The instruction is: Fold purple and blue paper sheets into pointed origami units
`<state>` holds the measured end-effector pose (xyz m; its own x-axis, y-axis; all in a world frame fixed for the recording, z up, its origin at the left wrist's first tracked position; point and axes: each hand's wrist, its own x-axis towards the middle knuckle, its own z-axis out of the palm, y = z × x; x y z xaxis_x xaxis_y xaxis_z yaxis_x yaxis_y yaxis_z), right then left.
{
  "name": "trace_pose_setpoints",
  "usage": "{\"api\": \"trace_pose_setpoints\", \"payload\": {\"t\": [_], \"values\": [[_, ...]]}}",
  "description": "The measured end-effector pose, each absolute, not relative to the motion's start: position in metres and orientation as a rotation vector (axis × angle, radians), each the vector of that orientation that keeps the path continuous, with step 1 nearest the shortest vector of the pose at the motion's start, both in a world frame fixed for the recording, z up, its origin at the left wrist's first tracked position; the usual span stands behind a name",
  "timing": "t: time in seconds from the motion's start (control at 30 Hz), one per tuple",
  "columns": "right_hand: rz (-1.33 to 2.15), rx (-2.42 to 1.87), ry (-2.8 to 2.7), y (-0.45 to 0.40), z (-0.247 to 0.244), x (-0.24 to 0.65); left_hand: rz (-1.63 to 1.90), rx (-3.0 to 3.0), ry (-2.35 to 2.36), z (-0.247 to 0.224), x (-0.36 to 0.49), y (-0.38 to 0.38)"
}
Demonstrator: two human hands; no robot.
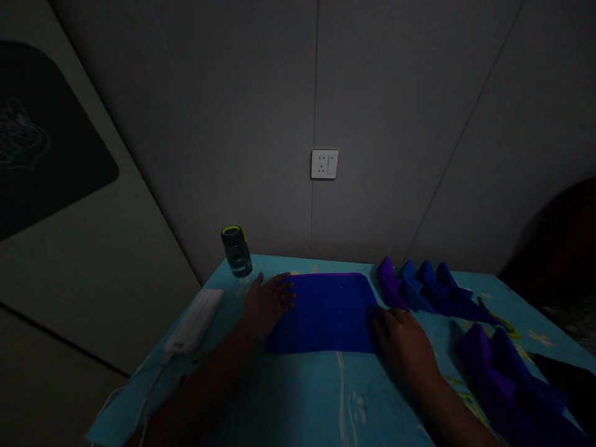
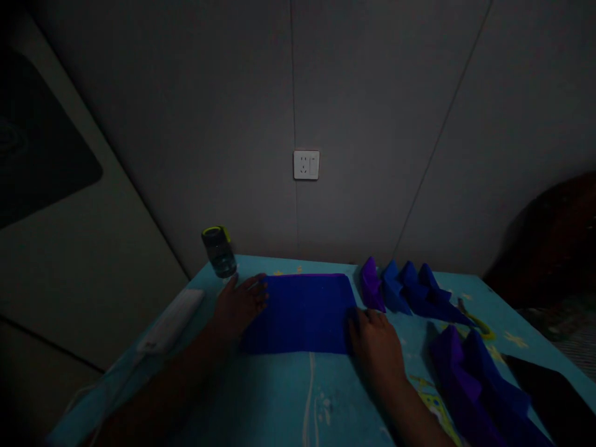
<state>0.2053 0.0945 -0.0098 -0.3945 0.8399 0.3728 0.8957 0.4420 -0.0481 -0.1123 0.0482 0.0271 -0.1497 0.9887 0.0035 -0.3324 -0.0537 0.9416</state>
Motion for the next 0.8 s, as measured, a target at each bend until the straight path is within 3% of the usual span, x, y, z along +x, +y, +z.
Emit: {"api": "trace_pose_setpoints", "payload": {"t": [0.1,0.27,0.53,0.8], "values": [[-0.144,-1.484,-2.321,0.091,-0.016,0.212,1.310,1.462,1.610,0.024,-0.123,0.060],[0.165,-1.393,-2.107,0.090,-0.009,0.207,1.218,1.657,1.865,0.007,-0.129,0.059],[1.561,-0.755,-0.865,0.092,0.030,0.204,0.412,2.259,2.276,-0.002,-0.129,0.046],[1.816,-0.520,-0.514,0.085,0.040,0.203,0.444,2.269,2.244,-0.007,-0.132,0.046]]}}
